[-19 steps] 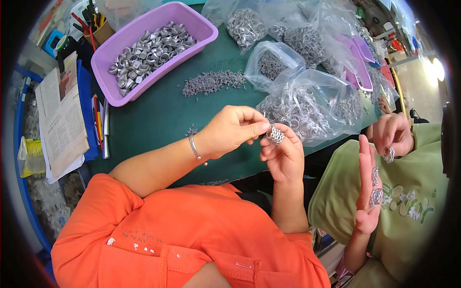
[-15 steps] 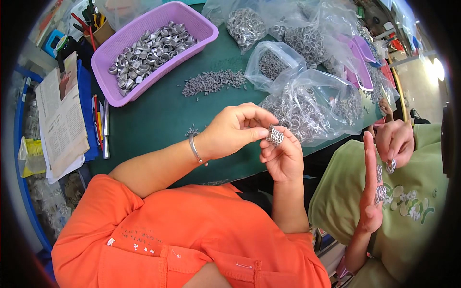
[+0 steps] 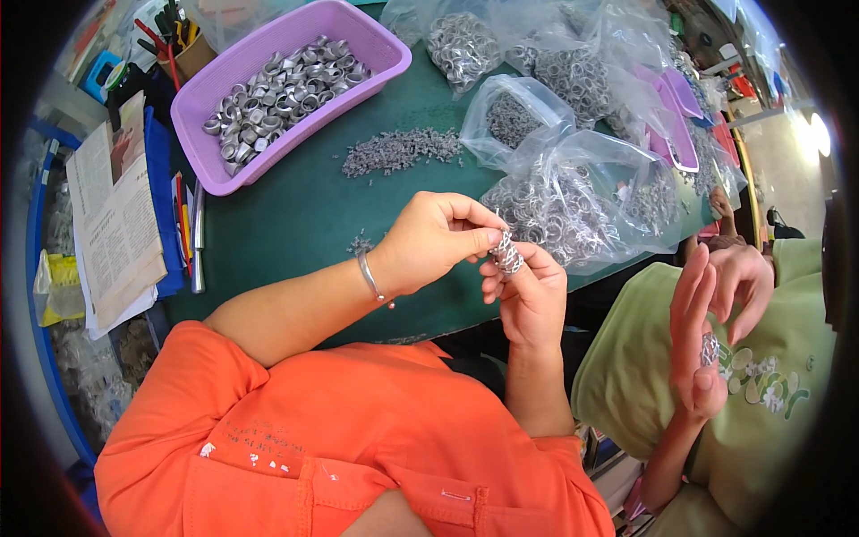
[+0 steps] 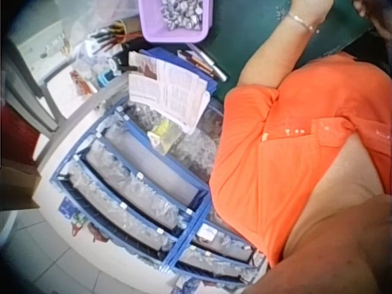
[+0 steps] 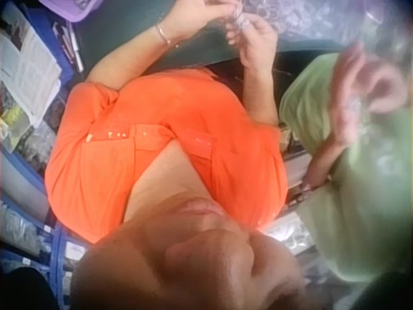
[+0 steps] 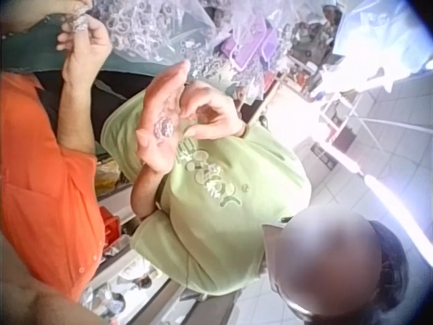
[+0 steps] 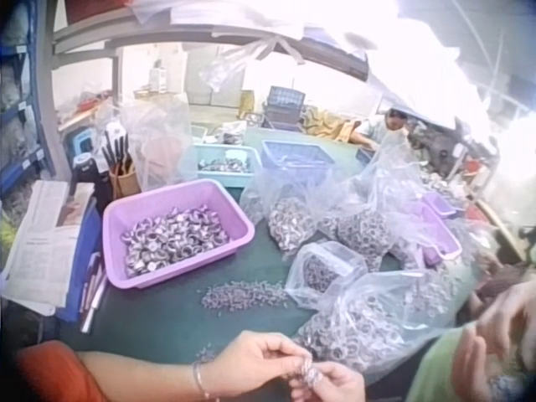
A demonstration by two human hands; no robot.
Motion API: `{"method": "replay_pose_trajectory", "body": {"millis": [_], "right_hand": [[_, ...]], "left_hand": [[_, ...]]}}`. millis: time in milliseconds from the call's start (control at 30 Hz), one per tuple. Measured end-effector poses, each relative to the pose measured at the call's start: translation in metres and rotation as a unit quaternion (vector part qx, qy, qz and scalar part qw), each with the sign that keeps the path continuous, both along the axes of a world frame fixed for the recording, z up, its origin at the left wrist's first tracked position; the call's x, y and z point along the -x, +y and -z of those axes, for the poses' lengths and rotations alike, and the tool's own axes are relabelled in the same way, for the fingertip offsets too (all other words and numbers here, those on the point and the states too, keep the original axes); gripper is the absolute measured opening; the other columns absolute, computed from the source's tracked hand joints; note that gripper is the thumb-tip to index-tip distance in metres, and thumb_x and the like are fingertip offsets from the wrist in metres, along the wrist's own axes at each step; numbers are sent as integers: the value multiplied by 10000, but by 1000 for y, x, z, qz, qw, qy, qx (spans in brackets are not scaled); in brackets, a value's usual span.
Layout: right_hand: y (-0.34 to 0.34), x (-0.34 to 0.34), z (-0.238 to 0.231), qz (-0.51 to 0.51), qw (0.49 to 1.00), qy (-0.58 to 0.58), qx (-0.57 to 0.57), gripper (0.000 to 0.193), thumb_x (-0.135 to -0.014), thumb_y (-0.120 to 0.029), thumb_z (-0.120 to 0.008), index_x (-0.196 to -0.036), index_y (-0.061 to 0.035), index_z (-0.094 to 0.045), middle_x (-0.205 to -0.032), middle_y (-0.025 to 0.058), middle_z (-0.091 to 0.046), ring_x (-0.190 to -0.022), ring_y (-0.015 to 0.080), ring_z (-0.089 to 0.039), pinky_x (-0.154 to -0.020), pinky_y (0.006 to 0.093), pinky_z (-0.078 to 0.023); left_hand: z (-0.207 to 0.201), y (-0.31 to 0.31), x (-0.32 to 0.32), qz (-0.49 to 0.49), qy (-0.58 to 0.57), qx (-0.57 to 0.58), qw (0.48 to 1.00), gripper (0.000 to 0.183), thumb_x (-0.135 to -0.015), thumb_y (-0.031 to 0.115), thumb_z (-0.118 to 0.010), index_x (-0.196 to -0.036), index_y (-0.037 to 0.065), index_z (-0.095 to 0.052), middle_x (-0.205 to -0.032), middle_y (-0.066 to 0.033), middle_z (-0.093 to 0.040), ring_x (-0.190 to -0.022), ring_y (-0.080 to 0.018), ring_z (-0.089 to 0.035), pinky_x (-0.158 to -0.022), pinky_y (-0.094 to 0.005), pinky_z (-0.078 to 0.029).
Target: The person sorts small metal pieces on a table by hand, then fits small metal components onto metal hardware rings to assemble them.
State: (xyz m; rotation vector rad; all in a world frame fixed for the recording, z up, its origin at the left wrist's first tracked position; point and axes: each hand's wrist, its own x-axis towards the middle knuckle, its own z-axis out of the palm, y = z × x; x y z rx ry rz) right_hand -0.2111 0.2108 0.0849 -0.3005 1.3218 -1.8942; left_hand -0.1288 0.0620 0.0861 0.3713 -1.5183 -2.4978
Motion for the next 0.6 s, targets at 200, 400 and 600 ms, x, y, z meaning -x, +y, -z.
{"method": "replay_pose_trajectory", "body": {"millis": [200, 400, 600], "right_hand": [[-1, -2, -4, 5, 1000, 23, 10, 124, -885, -12, -584, -979, 63, -614, -829, 164, -673, -575, 142, -629, -473, 220, -493], [-10, -1, -1, 167, 713, 675, -95, 208, -736, 118, -666, -914, 20, -620, -898, 130, -653, -768, 222, -644, -651, 269, -523], [-8, -6, -23, 99, 665, 739, -44, 180, -699, 149, -638, -828, 28, -606, -935, 162, -643, -817, 271, -630, -718, 317, -515]], "left_hand": [[-1, 11, -2, -13, 25, 1, 1000, 151, -891, -2, -563, -998, -56, -655, -1018, -86, -600, -883, -141, -616, -757, -248, -521], [-21, 20, -2, 55, -20, -296, 953, 379, -993, 198, -398, -1285, -38, -451, -1198, -110, -549, -1109, -214, -538, -982, -380, -421], [-9, 12, 5, 36, 10, -464, 885, 388, -987, 183, -352, -1288, -51, -423, -1279, -182, -495, -1219, -286, -468, -1029, -430, -388]]}}
